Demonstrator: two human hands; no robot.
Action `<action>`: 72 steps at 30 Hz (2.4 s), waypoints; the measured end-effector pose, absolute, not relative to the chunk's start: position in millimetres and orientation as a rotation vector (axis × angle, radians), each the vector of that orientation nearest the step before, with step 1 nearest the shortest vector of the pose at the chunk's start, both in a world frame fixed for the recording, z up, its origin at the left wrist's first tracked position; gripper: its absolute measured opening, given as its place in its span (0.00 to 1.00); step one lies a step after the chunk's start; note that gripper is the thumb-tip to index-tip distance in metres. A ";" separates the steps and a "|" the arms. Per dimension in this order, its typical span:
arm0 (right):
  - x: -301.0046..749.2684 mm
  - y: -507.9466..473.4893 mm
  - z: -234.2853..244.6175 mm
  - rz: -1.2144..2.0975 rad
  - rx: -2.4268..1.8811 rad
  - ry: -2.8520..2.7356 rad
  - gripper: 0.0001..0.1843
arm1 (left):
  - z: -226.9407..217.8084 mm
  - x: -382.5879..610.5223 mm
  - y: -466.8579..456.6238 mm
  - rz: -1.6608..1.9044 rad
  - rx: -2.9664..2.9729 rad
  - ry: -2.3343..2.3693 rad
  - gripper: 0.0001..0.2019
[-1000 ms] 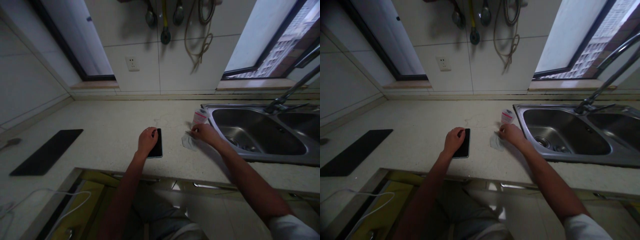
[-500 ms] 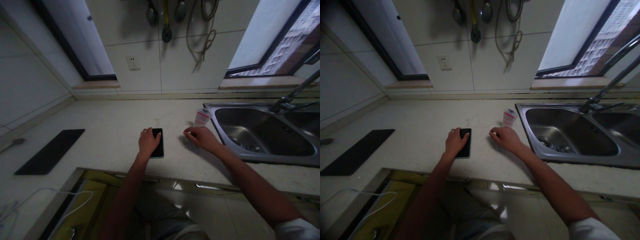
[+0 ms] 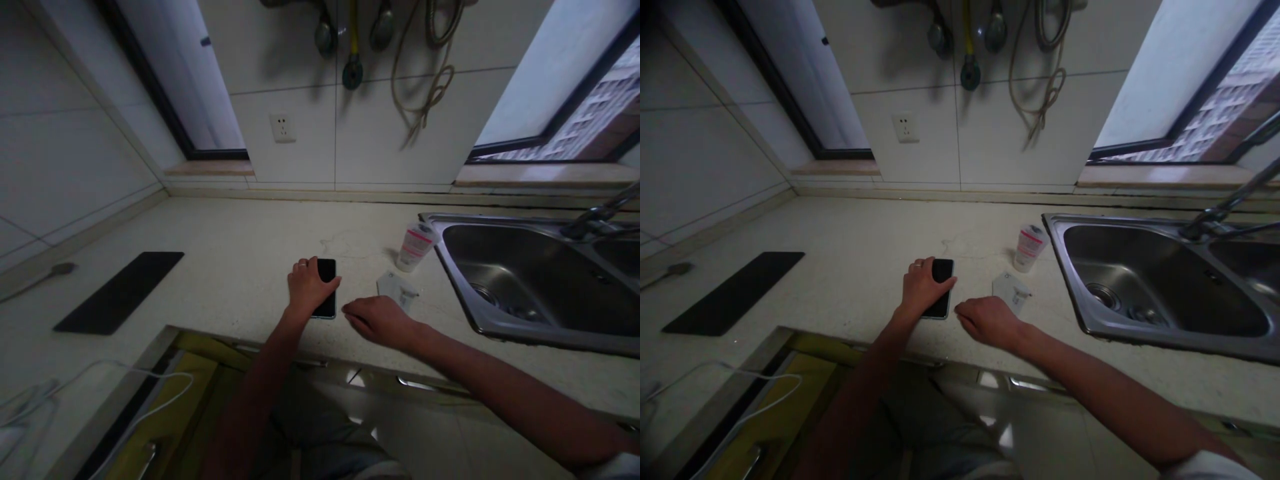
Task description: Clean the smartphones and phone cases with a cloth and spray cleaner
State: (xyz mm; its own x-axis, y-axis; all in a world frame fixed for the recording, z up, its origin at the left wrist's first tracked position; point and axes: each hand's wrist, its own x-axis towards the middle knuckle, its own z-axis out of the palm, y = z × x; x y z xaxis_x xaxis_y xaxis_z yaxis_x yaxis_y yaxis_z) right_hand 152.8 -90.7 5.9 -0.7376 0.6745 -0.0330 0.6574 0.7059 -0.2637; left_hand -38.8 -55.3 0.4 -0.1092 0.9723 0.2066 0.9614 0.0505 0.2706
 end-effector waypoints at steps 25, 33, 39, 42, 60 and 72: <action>150.4 -89.3 -2.2 0.423 -1.091 -2.770 0.18 | 1.0 -39.9 -58.8 0.510 2.093 2.199 0.46; 151.0 -90.2 -1.4 0.422 -1.076 -2.777 0.18 | 3.6 -35.8 -59.2 0.508 2.053 2.203 0.45; 151.4 -89.7 -4.0 0.427 -1.075 -2.786 0.18 | 5.5 -39.9 -63.4 0.482 2.091 2.162 0.47; 152.2 -89.1 -6.7 0.455 -1.047 -2.752 0.18 | 4.4 -42.3 -65.7 0.456 2.071 2.162 0.46; 150.8 -88.1 -6.4 0.449 -1.107 -2.758 0.18 | 6.5 -46.8 -68.4 0.498 2.058 2.129 0.47; 152.6 -87.1 -11.9 0.467 -1.060 -2.720 0.17 | 12.7 -44.9 -71.2 0.502 2.019 2.106 0.45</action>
